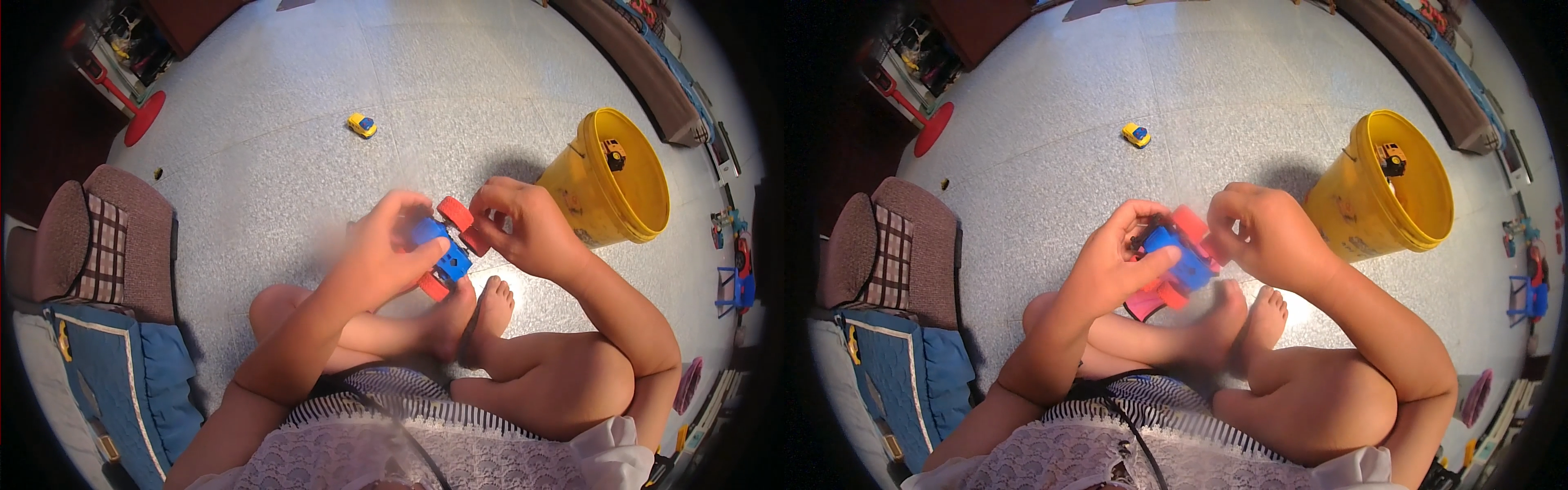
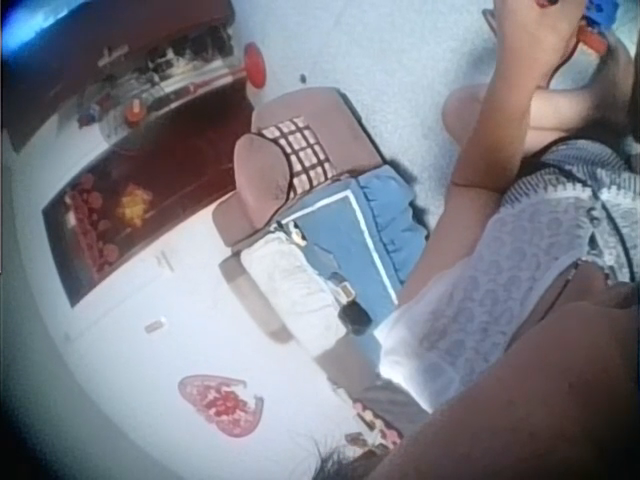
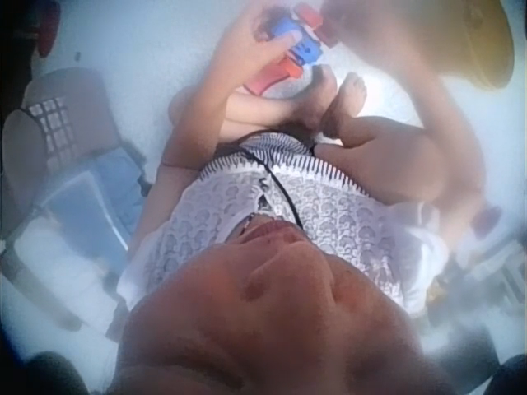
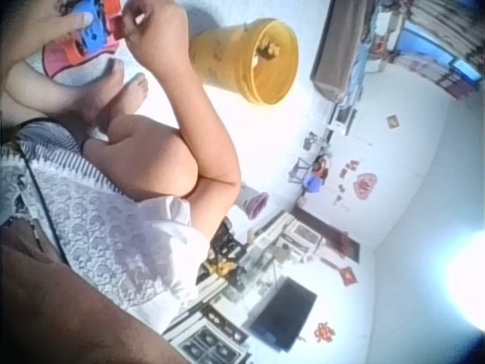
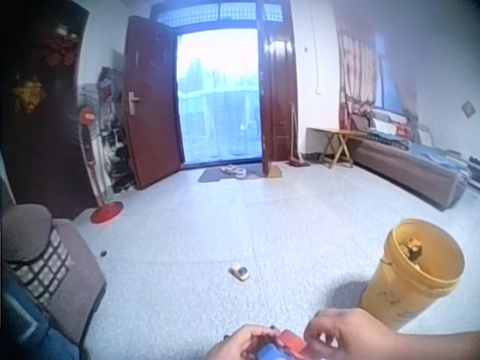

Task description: The person is assembling a toy car by attaching wheels and a body component.

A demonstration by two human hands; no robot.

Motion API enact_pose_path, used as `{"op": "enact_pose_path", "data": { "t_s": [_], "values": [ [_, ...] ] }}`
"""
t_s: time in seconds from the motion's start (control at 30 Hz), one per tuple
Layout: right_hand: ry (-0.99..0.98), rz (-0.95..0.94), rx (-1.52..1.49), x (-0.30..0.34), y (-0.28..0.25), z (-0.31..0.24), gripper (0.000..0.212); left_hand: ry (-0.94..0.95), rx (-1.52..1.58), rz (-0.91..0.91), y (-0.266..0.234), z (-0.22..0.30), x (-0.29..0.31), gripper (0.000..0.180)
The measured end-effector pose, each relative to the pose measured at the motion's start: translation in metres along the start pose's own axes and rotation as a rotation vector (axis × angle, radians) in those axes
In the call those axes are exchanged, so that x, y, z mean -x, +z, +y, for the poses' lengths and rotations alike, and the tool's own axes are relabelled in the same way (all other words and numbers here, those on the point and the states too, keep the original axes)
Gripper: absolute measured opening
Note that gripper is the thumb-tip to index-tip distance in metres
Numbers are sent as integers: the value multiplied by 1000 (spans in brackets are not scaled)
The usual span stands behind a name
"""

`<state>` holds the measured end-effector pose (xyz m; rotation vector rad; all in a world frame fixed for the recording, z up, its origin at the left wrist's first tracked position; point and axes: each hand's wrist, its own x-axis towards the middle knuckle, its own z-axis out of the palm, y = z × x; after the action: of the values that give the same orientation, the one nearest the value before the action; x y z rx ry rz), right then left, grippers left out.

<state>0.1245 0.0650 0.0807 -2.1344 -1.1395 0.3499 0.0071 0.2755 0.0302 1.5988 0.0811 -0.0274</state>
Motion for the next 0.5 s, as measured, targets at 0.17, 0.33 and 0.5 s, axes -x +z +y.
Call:
{"op": "enact_pose_path", "data": {
  "t_s": [0.17,0.33,0.5],
  "values": [
    [-167,100,61,0,1,-3,13,-41,132,-20,-6,-7,-4,44],
    [-157,33,92,2,-7,-10,8,-149,277,-27,-3,4,-3,41],
    [-36,9,-162,2,-7,-5,5,-220,498,-141,-9,-3,-7,41]
  ]
}}
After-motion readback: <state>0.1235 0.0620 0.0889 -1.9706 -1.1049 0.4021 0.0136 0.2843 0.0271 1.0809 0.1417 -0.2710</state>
